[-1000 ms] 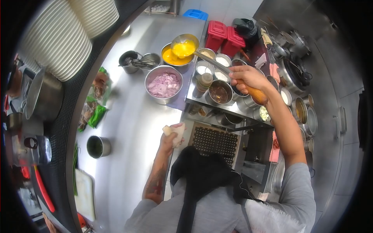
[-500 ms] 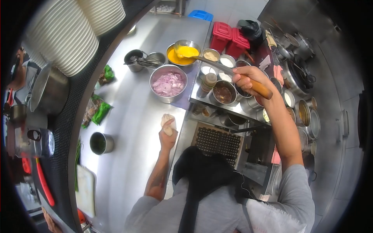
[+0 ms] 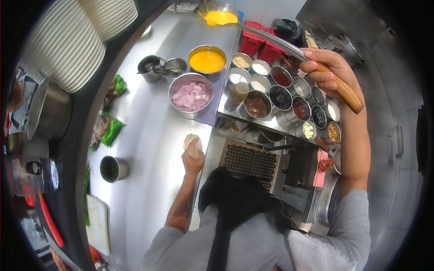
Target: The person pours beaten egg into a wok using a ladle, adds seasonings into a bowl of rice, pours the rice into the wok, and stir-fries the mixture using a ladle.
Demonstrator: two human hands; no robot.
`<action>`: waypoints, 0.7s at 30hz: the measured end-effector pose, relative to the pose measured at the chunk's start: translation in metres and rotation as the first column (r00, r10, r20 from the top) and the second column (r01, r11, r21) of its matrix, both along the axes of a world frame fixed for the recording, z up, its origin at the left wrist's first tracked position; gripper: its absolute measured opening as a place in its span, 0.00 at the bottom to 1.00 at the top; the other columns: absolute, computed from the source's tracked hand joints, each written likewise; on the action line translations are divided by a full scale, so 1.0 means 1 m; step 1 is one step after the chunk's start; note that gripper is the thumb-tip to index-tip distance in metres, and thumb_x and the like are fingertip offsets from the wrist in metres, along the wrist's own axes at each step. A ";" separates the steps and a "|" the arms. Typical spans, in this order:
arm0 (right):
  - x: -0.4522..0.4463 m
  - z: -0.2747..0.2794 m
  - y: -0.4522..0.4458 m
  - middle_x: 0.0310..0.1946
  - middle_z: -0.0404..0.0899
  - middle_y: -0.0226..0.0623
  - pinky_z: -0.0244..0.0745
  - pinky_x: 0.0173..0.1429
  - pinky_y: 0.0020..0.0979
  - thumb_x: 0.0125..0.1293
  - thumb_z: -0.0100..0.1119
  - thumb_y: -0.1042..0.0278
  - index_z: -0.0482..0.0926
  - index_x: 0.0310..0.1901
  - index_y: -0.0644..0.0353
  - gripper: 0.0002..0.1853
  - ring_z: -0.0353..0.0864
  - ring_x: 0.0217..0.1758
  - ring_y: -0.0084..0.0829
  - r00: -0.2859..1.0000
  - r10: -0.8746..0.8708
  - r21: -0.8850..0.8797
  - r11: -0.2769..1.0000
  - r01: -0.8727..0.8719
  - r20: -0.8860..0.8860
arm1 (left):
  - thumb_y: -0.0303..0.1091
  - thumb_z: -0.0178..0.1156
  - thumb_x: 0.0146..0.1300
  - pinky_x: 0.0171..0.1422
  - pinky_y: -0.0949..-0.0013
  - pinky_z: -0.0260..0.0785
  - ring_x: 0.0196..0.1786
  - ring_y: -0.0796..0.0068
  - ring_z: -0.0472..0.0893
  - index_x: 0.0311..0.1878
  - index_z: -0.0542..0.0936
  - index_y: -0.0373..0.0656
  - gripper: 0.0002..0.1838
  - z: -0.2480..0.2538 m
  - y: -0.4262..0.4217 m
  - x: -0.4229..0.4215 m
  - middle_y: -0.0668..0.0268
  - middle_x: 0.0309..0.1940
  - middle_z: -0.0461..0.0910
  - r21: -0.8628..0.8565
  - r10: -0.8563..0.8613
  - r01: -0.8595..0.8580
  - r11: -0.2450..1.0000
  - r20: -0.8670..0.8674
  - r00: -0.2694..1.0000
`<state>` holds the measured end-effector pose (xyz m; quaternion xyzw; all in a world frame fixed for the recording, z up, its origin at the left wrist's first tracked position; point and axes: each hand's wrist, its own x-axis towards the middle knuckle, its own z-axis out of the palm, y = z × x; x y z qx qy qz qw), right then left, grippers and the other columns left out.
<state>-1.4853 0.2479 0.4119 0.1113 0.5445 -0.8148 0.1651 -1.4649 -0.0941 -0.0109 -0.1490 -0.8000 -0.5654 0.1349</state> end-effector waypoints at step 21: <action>-0.017 -0.103 -0.030 0.27 0.72 0.31 0.58 0.12 0.13 0.73 0.51 0.72 0.69 0.43 0.61 0.04 0.63 0.15 0.10 0.978 -0.083 0.072 0.995 0.071 0.193 | 0.23 0.58 0.50 0.69 0.54 0.69 0.63 0.43 0.78 0.56 0.81 0.38 0.25 -0.002 -0.002 0.000 0.44 0.52 0.82 0.032 -0.046 0.045 0.998 0.036 0.998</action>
